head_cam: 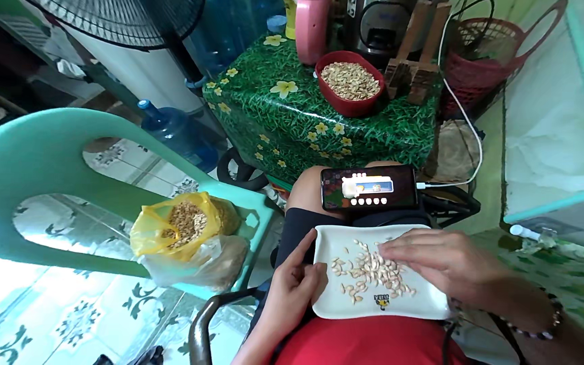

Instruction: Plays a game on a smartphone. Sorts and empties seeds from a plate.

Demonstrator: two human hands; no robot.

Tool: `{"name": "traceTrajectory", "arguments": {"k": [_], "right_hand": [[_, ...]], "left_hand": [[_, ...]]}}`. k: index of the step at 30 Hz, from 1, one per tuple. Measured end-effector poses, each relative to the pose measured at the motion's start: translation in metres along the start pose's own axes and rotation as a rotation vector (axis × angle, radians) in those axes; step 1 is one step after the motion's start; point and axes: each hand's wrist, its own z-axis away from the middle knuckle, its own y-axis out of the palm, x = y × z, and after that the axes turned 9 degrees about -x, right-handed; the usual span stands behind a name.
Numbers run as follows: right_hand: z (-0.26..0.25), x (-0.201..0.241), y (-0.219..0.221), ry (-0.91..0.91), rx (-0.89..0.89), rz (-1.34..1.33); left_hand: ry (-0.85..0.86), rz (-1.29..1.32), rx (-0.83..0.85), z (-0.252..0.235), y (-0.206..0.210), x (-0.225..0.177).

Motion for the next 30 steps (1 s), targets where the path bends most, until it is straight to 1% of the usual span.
{"name": "traceTrajectory", "arguments": {"k": [2, 5, 7, 11, 14, 17, 20, 25, 28, 30], "right_hand": [[0.002, -0.003, -0.009, 0.052, 0.027, 0.07], [0.006, -0.006, -0.019, 0.123, 0.156, 0.123], [0.007, -0.005, -0.02, 0.178, 0.227, 0.121], [0.006, -0.004, -0.016, 0.236, 0.304, 0.12], [0.003, -0.001, -0.008, 0.277, 0.365, 0.063], [0.005, 0.0, 0.009, 0.23, 0.325, -0.004], [0.002, 0.001, 0.025, 0.174, 0.225, 0.002], [-0.003, -0.002, 0.026, 0.104, 0.054, -0.049], [-0.003, -0.005, 0.011, 0.123, 0.097, -0.092], [-0.003, -0.006, 0.002, 0.124, 0.122, -0.062]], "left_hand": [[-0.004, -0.003, -0.001, 0.0, 0.0, -0.001], [-0.01, -0.011, -0.009, 0.0, 0.001, -0.002], [-0.006, -0.008, -0.01, 0.001, 0.001, -0.001], [-0.004, -0.002, -0.005, 0.001, 0.001, -0.001], [-0.001, -0.011, -0.01, 0.001, 0.0, 0.0], [-0.001, -0.001, -0.009, 0.001, 0.001, 0.001], [0.003, -0.001, -0.007, 0.001, 0.001, 0.001], [0.003, 0.004, -0.005, 0.001, 0.0, 0.001], [-0.005, 0.002, -0.004, 0.001, 0.001, 0.0], [-0.007, 0.003, -0.008, 0.001, 0.001, 0.0]]}}
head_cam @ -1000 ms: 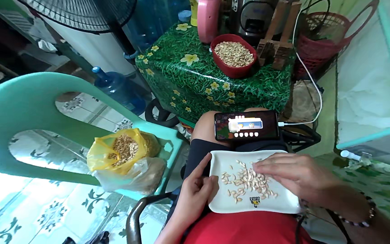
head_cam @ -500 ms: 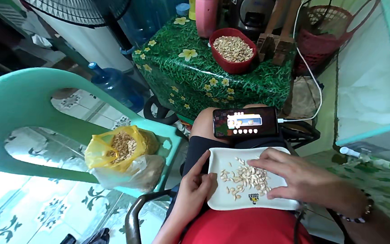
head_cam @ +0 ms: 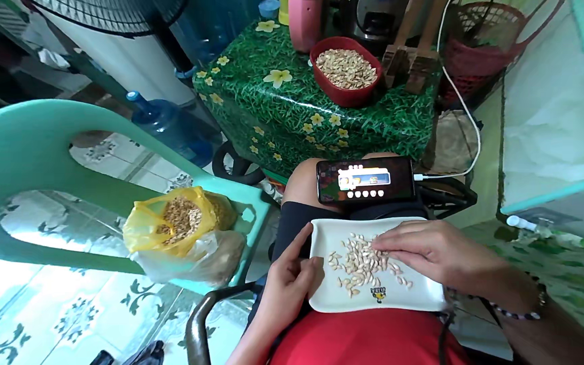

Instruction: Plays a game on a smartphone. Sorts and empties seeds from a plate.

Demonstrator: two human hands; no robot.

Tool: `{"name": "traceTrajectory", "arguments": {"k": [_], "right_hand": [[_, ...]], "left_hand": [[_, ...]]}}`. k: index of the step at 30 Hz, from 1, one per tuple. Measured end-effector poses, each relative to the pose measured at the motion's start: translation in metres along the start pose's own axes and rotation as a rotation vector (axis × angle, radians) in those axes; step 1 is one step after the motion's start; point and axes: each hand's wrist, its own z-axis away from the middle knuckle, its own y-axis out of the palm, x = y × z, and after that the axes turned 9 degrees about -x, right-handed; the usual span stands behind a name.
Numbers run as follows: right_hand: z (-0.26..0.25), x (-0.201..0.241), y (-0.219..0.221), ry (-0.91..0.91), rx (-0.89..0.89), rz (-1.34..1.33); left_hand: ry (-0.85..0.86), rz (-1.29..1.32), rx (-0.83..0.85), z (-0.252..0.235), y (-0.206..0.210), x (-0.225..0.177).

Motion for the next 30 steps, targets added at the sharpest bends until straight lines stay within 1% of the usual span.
{"name": "traceTrajectory", "arguments": {"k": [5, 9, 12, 13, 16, 19, 22, 24, 27, 30], "right_hand": [[0.002, -0.004, -0.006, 0.023, -0.011, 0.126], [0.001, 0.002, 0.005, 0.025, 0.105, 0.063], [0.0, 0.005, 0.015, 0.02, 0.165, 0.068], [0.0, 0.005, 0.019, 0.026, 0.155, 0.075], [0.001, 0.0, 0.026, 0.016, 0.052, 0.09], [0.0, -0.004, 0.02, 0.02, -0.01, 0.044], [0.0, -0.008, 0.006, 0.017, -0.035, -0.011], [0.002, -0.009, -0.003, 0.035, -0.011, -0.039], [0.004, -0.007, -0.016, 0.061, 0.081, -0.119], [0.006, -0.008, -0.024, 0.103, 0.071, -0.153]], "left_hand": [[0.017, 0.003, -0.001, 0.0, 0.0, 0.001], [0.004, 0.008, -0.005, 0.0, 0.0, 0.001], [0.004, -0.012, -0.005, 0.0, 0.0, 0.0], [0.006, -0.018, -0.004, 0.0, -0.001, 0.0], [0.006, -0.021, -0.006, 0.0, 0.0, 0.0], [0.003, -0.007, -0.004, 0.0, 0.0, -0.001], [0.003, -0.012, -0.009, 0.0, 0.0, 0.0], [-0.002, -0.012, -0.009, 0.0, 0.0, -0.001], [0.004, -0.016, -0.012, 0.0, 0.0, 0.0], [0.006, -0.003, -0.007, 0.0, 0.0, -0.001]]}}
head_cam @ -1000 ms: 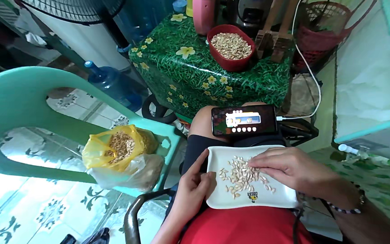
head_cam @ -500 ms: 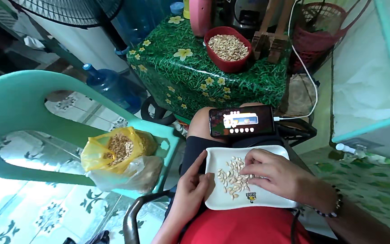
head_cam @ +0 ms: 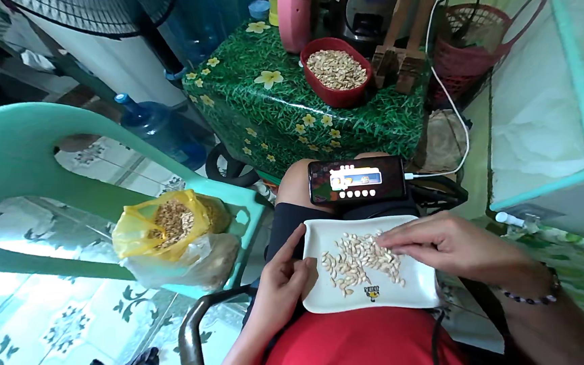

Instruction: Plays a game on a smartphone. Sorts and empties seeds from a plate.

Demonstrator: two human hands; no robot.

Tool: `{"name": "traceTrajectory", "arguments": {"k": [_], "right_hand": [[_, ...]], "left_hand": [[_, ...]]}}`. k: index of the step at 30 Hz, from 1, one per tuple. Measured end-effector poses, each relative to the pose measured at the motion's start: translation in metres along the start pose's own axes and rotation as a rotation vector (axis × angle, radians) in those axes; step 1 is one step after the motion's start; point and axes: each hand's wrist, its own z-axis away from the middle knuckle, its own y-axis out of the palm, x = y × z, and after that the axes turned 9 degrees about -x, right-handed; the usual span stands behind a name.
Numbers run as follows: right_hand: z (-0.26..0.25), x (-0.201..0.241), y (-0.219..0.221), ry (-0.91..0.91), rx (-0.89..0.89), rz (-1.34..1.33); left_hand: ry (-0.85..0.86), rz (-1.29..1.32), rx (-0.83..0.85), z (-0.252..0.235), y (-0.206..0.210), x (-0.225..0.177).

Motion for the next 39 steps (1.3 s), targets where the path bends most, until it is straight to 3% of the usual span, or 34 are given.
{"name": "traceTrajectory", "arguments": {"k": [8, 11, 14, 23, 26, 33, 39], "right_hand": [[-0.001, -0.005, 0.002, 0.063, -0.111, 0.217], [-0.002, -0.004, 0.008, 0.076, -0.049, 0.253], [-0.005, 0.003, 0.01, 0.153, 0.121, 0.249], [-0.006, 0.002, 0.038, -0.158, -0.03, 0.137], [-0.007, 0.005, 0.038, -0.223, 0.015, 0.129], [-0.007, 0.01, 0.049, -0.231, 0.097, 0.21], [-0.012, 0.011, 0.054, -0.238, -0.001, 0.302]], "left_hand": [[-0.007, 0.001, -0.001, 0.0, -0.001, 0.0], [-0.004, 0.006, 0.003, 0.0, 0.0, -0.002], [-0.006, 0.0, 0.007, 0.0, 0.0, -0.002], [-0.012, 0.002, 0.001, 0.0, 0.0, -0.001], [-0.007, 0.001, 0.004, 0.0, -0.001, -0.001], [-0.01, -0.004, 0.0, 0.0, -0.001, 0.0], [-0.013, -0.007, -0.003, 0.0, -0.001, 0.0]]}}
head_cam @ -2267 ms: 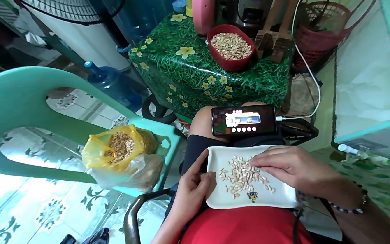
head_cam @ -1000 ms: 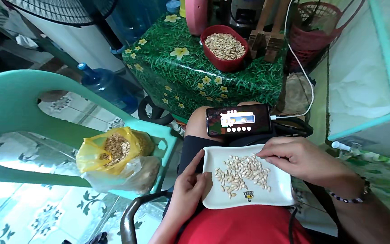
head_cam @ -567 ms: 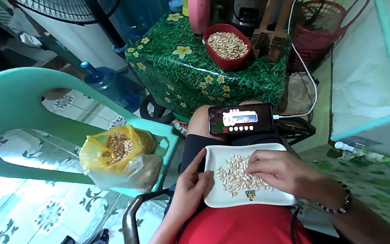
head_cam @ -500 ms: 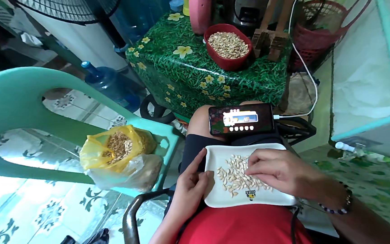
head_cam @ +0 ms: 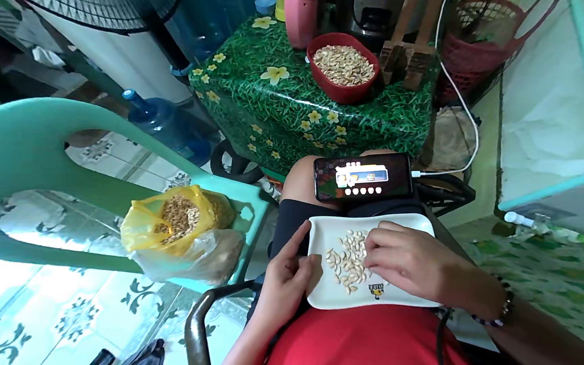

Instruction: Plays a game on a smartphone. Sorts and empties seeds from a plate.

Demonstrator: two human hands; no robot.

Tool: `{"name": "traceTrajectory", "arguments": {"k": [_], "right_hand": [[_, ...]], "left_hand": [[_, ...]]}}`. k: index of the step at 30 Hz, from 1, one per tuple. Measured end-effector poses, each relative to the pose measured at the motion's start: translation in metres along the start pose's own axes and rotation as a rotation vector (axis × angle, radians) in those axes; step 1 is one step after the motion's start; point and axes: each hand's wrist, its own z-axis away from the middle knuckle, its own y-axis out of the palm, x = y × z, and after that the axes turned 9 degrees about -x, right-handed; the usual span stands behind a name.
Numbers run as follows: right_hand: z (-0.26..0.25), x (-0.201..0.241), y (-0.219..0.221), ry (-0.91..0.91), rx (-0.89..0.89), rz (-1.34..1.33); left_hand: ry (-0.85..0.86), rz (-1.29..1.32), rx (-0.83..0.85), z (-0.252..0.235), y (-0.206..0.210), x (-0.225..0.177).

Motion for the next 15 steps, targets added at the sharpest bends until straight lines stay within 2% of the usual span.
{"name": "traceTrajectory", "arguments": {"k": [5, 11, 15], "right_hand": [[-0.009, 0.013, 0.011, -0.041, 0.006, -0.05], [-0.015, 0.02, 0.023, -0.117, 0.163, 0.051], [-0.011, 0.012, 0.022, -0.169, 0.062, 0.041]], "left_hand": [[0.022, -0.009, 0.003, 0.0, 0.0, 0.0], [0.026, -0.002, 0.008, -0.001, 0.0, 0.001], [0.027, 0.002, 0.013, -0.001, 0.0, 0.001]]}}
